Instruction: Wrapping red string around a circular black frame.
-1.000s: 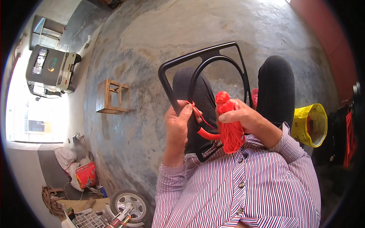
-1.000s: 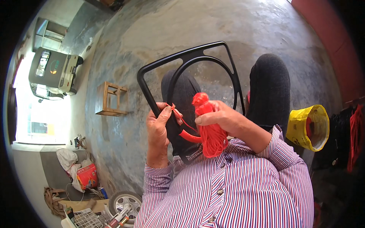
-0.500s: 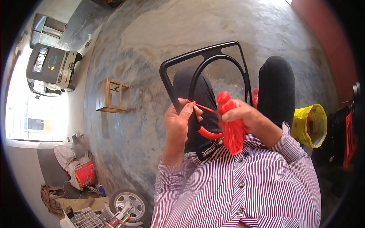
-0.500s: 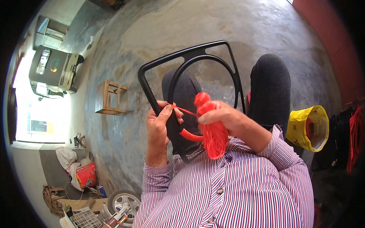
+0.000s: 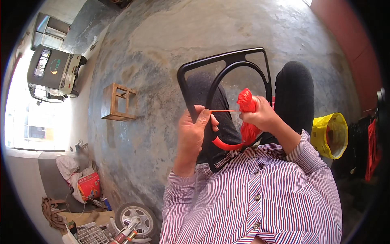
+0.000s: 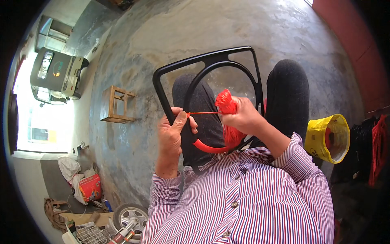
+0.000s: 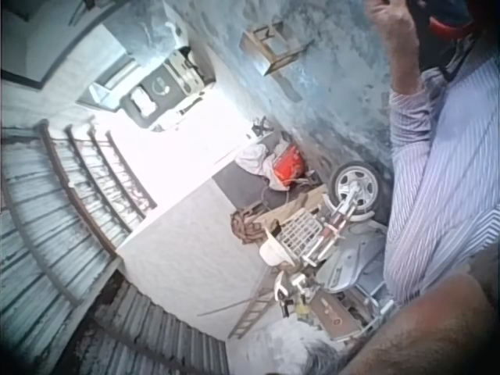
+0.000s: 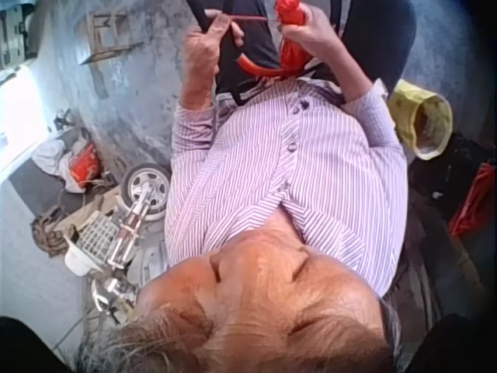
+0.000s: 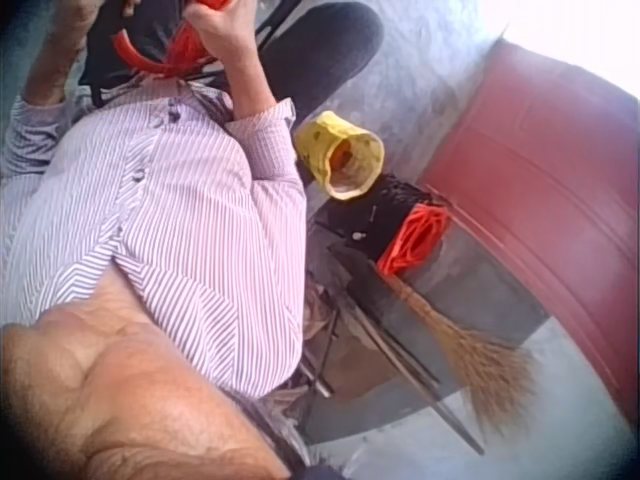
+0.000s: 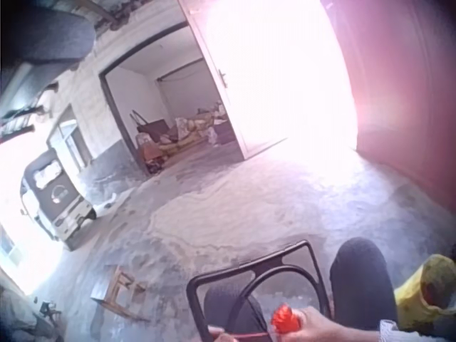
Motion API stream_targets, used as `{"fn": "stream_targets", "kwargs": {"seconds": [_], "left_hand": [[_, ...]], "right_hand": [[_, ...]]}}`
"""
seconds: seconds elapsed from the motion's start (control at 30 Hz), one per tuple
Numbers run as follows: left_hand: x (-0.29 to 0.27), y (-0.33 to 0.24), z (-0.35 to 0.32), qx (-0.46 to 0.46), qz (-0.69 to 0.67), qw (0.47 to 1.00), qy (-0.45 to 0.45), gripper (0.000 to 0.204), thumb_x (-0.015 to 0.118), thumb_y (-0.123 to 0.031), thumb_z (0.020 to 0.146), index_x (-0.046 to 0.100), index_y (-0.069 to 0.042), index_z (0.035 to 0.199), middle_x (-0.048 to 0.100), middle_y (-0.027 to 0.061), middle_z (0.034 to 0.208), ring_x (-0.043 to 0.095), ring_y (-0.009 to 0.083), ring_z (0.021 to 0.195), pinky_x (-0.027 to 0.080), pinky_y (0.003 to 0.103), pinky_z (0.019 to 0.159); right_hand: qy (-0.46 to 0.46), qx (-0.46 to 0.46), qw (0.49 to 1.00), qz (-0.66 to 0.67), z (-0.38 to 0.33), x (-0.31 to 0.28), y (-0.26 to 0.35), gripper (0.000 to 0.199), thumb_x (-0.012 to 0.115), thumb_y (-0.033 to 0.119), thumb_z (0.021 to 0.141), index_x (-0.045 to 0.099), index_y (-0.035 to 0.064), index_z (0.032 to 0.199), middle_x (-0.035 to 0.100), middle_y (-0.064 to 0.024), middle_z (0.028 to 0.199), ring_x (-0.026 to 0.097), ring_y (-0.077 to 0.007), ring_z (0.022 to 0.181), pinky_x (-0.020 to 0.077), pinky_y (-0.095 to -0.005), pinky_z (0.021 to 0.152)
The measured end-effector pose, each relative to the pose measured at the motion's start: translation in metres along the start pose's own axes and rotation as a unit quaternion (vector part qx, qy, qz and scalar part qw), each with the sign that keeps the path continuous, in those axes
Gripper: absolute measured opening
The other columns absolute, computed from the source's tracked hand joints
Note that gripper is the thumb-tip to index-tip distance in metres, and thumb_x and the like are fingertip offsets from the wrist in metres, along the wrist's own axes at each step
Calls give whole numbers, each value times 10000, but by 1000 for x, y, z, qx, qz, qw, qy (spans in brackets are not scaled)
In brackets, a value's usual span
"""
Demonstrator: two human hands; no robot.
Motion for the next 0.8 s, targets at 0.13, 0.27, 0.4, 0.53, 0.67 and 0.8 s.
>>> {"fn": "stream_targets", "kwargs": {"seconds": [0.13,0.27,0.4,0.53,0.67,0.8], "left_hand": [[11,-4,0,-2,34,999,9,109,600,-105,976,568,-14,1027,665,134,748,640,176,622,549,296,591],[19,-10,-4,24,94,995,-4,69,603,-42,944,608,2,996,688,120,913,627,130,685,539,269,656],[21,-21,-4,130,258,957,30,217,650,-4,894,608,36,1103,647,87,1105,639,126,871,512,263,790],[28,-23,-2,121,183,975,22,185,667,17,880,662,27,1064,585,87,1334,607,67,850,501,224,736],[28,-15,-1,37,74,997,12,294,677,8,880,644,28,1171,637,66,1222,610,71,855,504,228,766],[29,-14,-3,26,60,998,12,456,648,66,866,546,24,1308,611,34,1090,605,116,926,484,267,880]], "right_hand": [[-7,2,1000,-12,15,-1,-11,222,683,152,729,585,11,869,600,-63,747,571,-134,717,488,-340,699],[-64,13,996,55,35,3,-22,352,672,191,763,564,11,1046,623,-86,915,583,-173,851,488,-348,799],[-14,-15,986,163,47,8,-1,447,710,147,778,563,11,1179,626,-81,1071,595,-184,976,480,-330,879],[17,-22,955,296,44,10,29,492,739,0,773,583,34,1239,644,-63,1088,618,-173,1037,499,-347,941],[54,5,903,426,43,12,16,515,722,-11,809,563,39,1296,652,-85,1131,634,-213,1052,484,-382,993],[62,-36,825,561,37,15,29,459,664,-30,853,553,7,1297,656,-103,1124,641,-220,1046,462,-384,1016]]}}
Point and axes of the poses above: each hand's wrist, its own z-axis towards the middle knuckle, its own x-axis out of the palm, y = z × x, the point moved 3 cm from there along z, towards the middle knuckle
